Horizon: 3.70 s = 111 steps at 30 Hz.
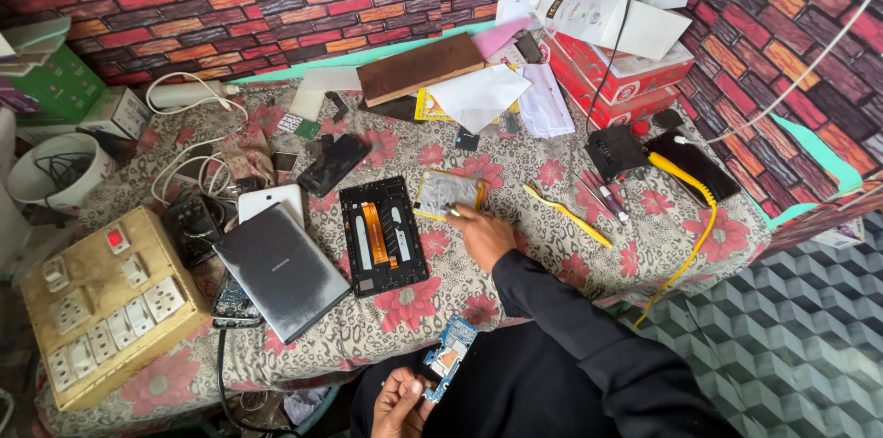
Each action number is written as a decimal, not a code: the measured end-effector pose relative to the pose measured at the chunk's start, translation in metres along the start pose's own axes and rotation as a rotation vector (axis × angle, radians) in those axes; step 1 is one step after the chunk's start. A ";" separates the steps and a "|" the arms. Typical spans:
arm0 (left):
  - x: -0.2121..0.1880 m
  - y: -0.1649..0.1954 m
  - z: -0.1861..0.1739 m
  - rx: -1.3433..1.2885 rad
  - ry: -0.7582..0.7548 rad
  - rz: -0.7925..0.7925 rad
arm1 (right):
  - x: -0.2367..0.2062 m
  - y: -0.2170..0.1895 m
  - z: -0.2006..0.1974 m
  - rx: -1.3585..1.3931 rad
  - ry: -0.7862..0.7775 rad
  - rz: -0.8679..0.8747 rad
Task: The person works on an opened phone lying on their lap, using a small screwdriver-like tool on its internal board. They then place the phone chassis on the table, pick up a small circuit board, and solder it with a yellow soldering iron, holding the board with one hand while applying the iron.
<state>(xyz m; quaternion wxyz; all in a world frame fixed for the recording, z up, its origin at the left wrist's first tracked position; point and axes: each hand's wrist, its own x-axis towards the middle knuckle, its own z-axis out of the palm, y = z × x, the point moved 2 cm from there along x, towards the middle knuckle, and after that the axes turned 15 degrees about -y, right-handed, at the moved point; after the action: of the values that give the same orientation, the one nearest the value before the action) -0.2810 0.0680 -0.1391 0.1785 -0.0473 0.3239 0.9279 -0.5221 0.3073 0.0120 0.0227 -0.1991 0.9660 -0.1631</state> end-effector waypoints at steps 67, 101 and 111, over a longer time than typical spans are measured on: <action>0.115 0.062 0.173 2.085 0.023 0.587 | -0.100 -0.021 -0.006 0.970 0.550 -0.256; 0.111 0.067 0.162 1.953 0.048 0.581 | -0.091 -0.043 0.016 1.038 0.553 -0.386; 0.106 0.072 0.169 1.867 0.042 0.541 | -0.089 -0.053 -0.003 0.882 0.396 -0.413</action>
<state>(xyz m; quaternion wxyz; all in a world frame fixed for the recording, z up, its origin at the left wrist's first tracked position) -0.4009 0.1521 0.0138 -0.0811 0.1728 0.9326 0.3064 -0.4209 0.2973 0.0299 -0.1110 -0.3224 0.7320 -0.5899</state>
